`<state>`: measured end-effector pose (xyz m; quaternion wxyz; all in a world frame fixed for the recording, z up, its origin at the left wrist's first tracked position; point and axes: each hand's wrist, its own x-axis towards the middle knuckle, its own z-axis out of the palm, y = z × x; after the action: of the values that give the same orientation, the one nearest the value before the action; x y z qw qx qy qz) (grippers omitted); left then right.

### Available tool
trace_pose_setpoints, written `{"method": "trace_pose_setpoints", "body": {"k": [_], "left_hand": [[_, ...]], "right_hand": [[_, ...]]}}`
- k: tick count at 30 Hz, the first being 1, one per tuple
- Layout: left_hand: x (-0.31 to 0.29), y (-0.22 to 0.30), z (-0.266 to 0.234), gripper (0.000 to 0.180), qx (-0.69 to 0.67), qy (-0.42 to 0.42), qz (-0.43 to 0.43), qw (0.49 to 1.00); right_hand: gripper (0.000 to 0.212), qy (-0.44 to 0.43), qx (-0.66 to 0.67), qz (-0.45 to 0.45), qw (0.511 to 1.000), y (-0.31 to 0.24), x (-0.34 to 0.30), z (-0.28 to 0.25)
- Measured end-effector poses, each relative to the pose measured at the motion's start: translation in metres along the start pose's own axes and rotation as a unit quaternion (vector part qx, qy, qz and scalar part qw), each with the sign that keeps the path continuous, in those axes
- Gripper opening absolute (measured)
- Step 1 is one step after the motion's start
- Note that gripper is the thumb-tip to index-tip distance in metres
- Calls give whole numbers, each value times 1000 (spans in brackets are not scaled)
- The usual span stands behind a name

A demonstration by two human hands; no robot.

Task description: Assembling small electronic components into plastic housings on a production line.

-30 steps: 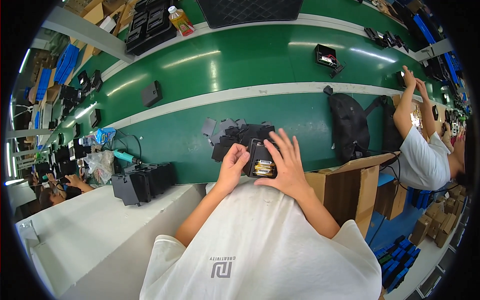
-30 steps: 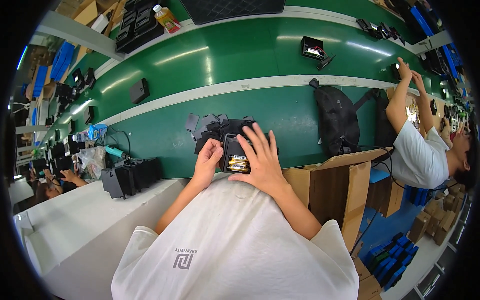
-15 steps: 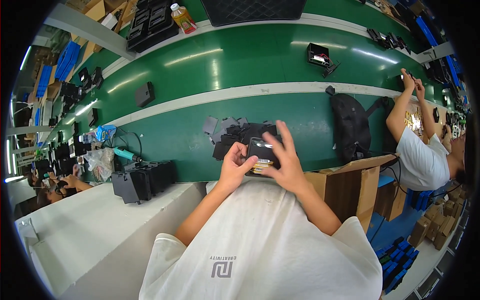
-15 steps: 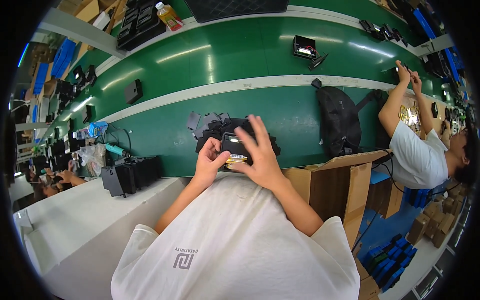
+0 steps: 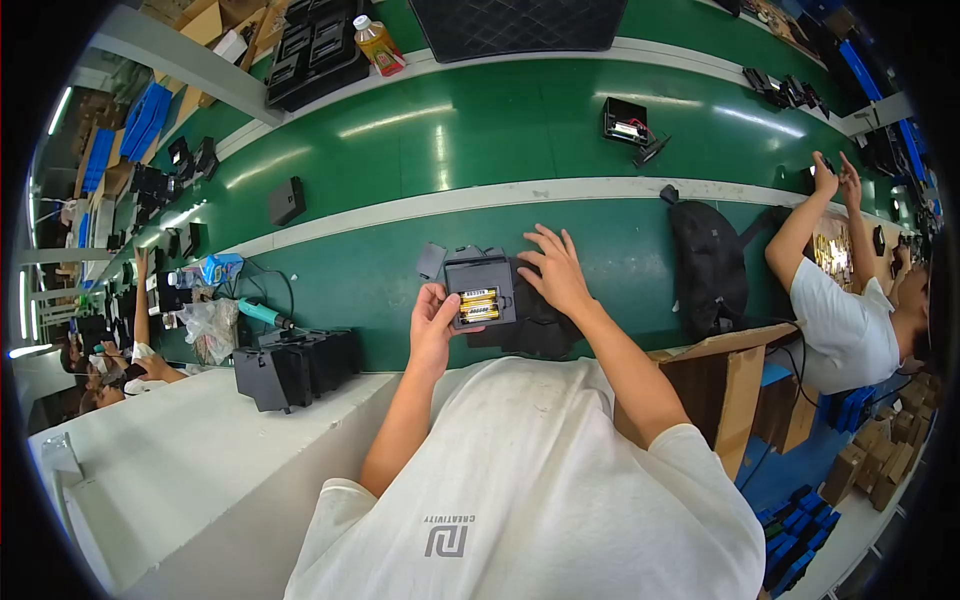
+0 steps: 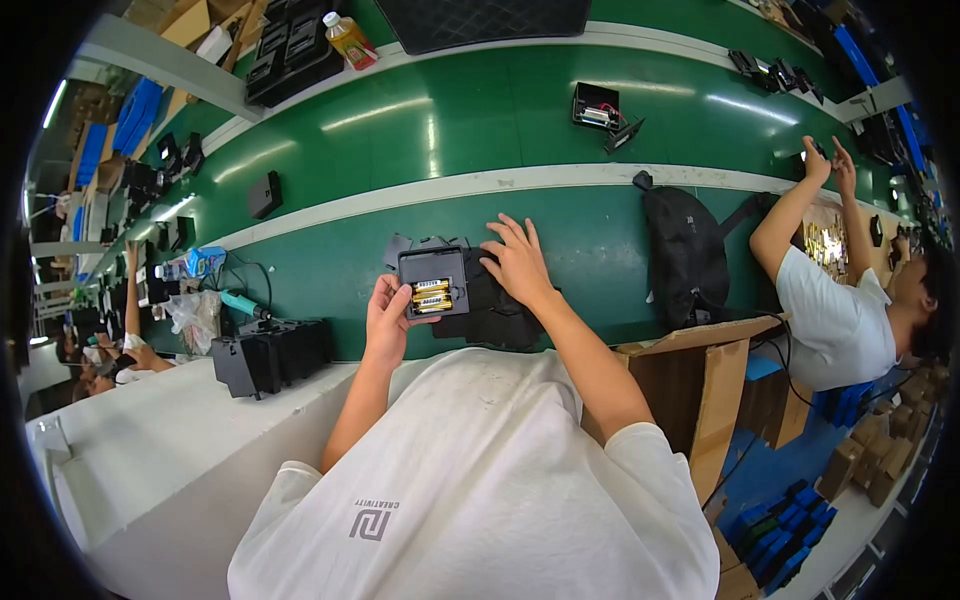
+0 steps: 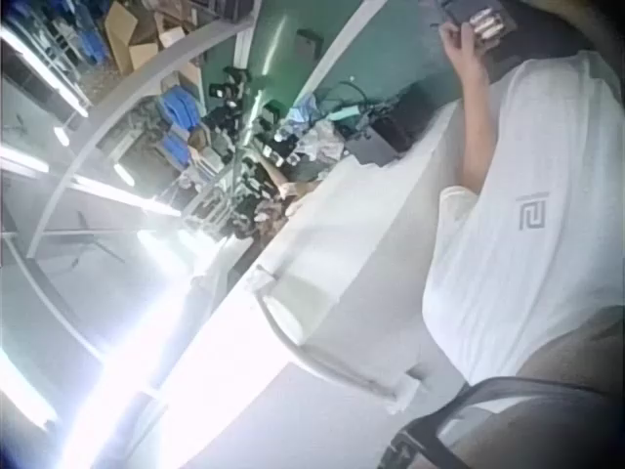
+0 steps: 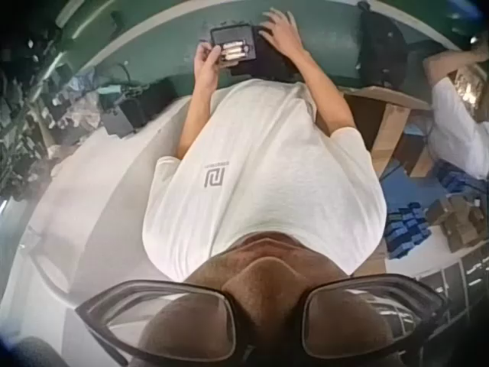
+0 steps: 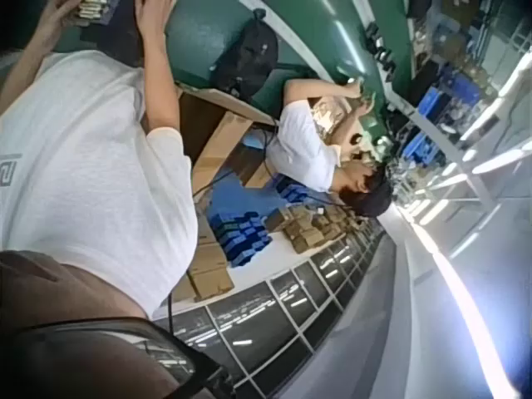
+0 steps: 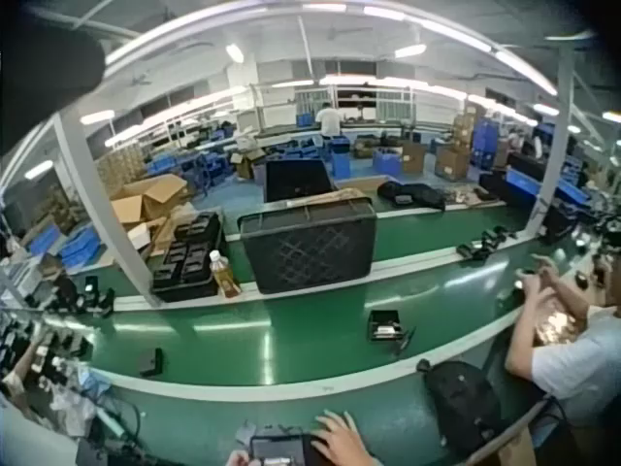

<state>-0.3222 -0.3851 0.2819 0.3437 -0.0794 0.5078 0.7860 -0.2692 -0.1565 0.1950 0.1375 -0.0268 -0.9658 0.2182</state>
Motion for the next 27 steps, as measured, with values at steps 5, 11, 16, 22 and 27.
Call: {"method": "trace_pose_setpoints", "body": {"k": [5, 11, 16, 22, 27], "left_hand": [[1, -2, -17, 18, 10, -18, 47, 999], [4, 0, 1, 19, 91, -58, 40, 993], [-1, 6, 18, 22, 86, -71, 29, 993], [0, 3, 17, 29, 55, -94, 23, 994], [8, -3, 9, 33, 51, -133, 41, 989]], "right_hand": [[14, 20, 332, 192, 923, -30, 5, -45], [17, 90, 187, -89, 974, -85, 11, -95], [18, 35, 163, -96, 981, -90, 5, -102], [23, 2, 187, -134, 973, -82, 6, -107], [48, 5, 301, -97, 949, -76, 6, -94]]}}
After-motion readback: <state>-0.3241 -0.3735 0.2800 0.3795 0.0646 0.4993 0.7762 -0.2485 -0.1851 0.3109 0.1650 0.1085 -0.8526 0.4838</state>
